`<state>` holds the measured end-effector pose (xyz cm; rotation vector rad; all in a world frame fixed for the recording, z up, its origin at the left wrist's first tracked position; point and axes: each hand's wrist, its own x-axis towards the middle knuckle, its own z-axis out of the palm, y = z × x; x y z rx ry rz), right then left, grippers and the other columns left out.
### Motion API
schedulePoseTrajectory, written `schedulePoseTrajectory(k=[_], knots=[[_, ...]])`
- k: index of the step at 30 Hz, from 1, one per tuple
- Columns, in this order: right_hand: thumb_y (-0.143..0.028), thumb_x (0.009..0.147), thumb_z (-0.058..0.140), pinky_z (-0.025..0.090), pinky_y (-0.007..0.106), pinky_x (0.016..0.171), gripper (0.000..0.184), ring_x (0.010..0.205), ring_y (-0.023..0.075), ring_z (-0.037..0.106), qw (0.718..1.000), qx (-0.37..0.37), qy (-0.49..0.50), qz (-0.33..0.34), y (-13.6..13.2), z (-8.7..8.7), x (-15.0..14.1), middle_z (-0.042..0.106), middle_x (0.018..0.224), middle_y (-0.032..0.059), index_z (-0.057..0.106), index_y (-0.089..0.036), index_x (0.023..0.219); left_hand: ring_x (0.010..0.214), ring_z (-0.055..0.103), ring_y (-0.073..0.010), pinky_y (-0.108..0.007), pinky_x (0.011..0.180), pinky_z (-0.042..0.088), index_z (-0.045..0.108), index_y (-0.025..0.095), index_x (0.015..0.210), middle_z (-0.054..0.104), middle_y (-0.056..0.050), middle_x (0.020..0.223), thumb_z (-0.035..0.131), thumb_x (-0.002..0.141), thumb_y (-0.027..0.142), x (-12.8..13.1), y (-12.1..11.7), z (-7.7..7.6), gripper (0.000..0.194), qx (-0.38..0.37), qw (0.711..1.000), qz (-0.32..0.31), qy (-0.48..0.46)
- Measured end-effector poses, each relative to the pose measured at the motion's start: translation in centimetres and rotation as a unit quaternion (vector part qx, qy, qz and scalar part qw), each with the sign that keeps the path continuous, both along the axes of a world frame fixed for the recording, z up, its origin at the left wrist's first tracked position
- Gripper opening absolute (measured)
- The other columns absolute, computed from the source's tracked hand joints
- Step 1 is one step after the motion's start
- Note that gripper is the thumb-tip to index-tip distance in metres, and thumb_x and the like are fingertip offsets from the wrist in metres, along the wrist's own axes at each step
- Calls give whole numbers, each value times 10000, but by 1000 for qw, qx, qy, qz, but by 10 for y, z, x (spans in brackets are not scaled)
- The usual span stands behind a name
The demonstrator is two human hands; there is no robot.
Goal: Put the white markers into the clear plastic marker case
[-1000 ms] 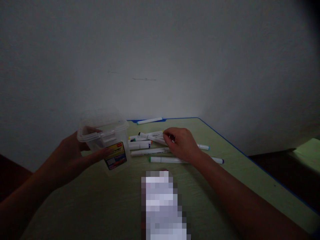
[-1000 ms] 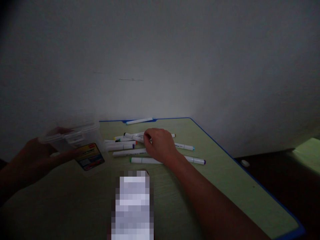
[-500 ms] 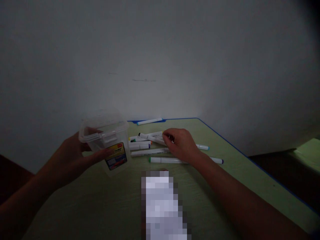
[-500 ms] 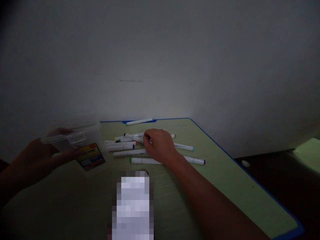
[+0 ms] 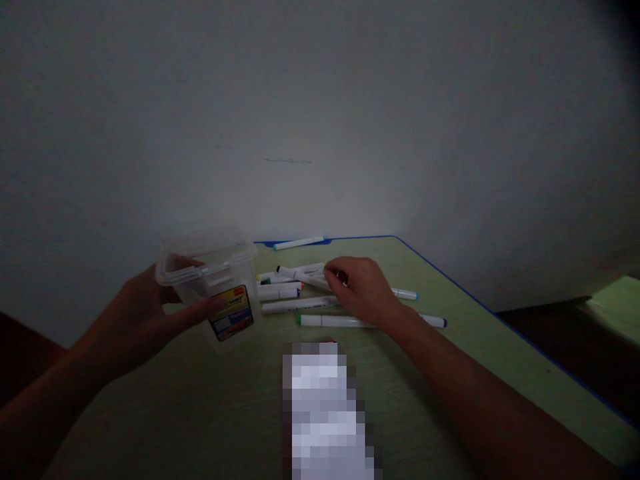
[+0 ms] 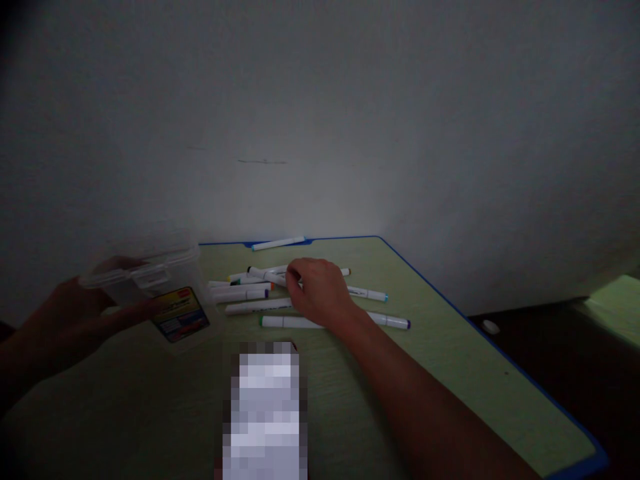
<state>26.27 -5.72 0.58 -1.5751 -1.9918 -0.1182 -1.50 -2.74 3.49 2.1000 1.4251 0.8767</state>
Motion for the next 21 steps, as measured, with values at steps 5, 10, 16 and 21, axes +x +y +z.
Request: schedulePoseTrajectory(k=[5, 10, 16, 21], knots=[[-168, 805, 472, 294, 239, 572, 198, 573, 122, 479, 1000, -2, -4, -1, 0, 0, 0, 601, 641, 25, 615, -153, 668, 784, 681, -230, -334, 641, 584, 588, 180, 932, 666, -68, 986, 636, 597, 593, -1, 1, 0, 534, 0, 1000, -3, -2], [-173, 811, 468, 301, 239, 577, 201, 586, 125, 496, 1000, -4, -3, 0, 0, 0, 0, 615, 665, 33, 618, -152, 679, 787, 681, -229, -338, 656, 585, 597, 184, 917, 661, -64, 995, 631, 597, 592, -1, 0, 0, 520, 2, 1000, -7, -2], [-168, 807, 471, 298, 236, 569, 195, 575, 122, 492, 1000, -3, 0, 2, 0, 0, 0, 605, 646, 28, 613, -150, 675, 763, 682, -227, -333, 629, 584, 581, 188, 935, 674, -57, 947, 642, 592, 576, 0, -1, 0, 521, -5, 1000, 1, -9], [-175, 807, 473, 293, 240, 570, 196, 583, 125, 495, 1000, -9, -6, -3, -1, 1, -1, 610, 652, 29, 616, -152, 674, 799, 680, -238, -339, 647, 581, 603, 185, 920, 670, -73, 993, 636, 597, 594, -1, 0, -1, 522, -6, 1000, -7, -2]])
